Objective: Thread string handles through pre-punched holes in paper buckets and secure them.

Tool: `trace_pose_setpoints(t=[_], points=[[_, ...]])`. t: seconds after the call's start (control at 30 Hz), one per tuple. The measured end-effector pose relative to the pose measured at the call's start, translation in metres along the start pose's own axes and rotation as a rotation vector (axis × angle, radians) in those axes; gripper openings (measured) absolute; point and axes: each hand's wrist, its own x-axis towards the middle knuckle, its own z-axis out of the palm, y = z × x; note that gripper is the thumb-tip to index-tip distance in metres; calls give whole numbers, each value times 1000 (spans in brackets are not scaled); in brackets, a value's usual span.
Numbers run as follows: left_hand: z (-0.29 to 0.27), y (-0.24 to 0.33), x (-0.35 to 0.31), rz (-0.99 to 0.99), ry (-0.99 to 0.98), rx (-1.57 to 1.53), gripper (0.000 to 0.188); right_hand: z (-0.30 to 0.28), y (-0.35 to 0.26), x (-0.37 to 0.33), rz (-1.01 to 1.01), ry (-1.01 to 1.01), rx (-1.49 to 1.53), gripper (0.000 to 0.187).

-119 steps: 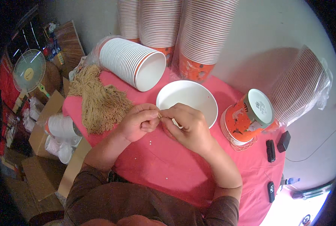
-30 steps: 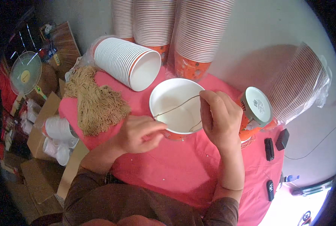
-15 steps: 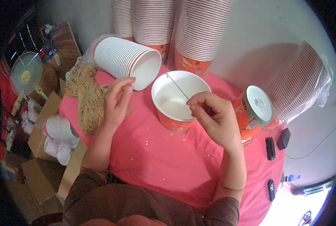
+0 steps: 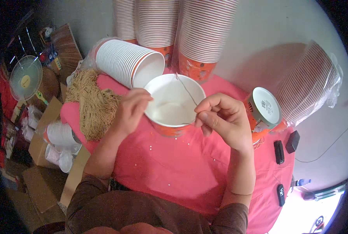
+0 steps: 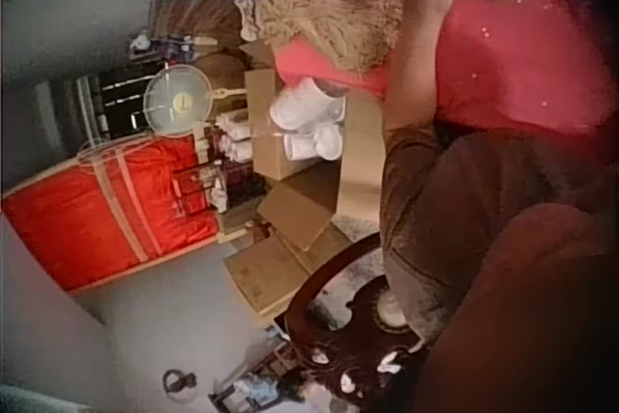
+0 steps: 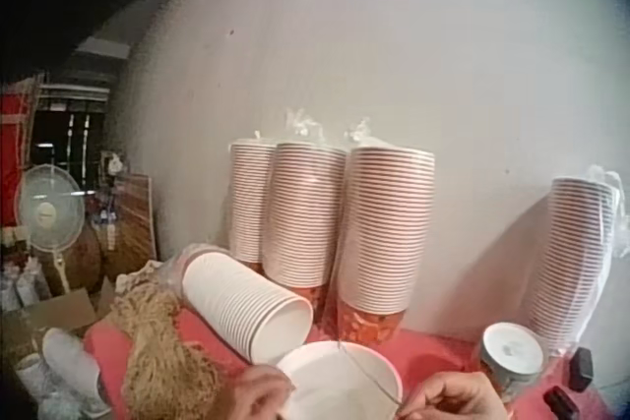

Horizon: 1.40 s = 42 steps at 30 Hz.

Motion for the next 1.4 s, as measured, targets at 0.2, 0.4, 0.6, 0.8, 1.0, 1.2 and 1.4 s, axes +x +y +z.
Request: trace_pose_setpoints(t=[0.2, 0.4, 0.6, 0.8, 1.0, 1.2, 1.4], points=[[-5, 10, 0, -70, 214, -102, 11, 16, 10, 5, -24, -60, 179, 12], [-4, 48, -2, -31, 17, -165, 28, 29, 17, 6, -67, -139, 281, 19], [4, 47, -2, 119, -51, -89, 33, 35, 15, 6, -87, -155, 295, 20], [4, 43, 0, 127, -47, -138, 18, 23, 20, 8, -195, -126, 372, 21], [-2, 37, -6, -25, 0, -259, 12, 1, 27, 14, -202, 78, 332, 14], [-7, 37, -4, -125, -24, -178, 11, -7, 30, 18, -195, 187, 315, 13], [-4, 35, -1, -43, 147, -174, 11, -5, 30, 17, -187, 156, 254, 14]])
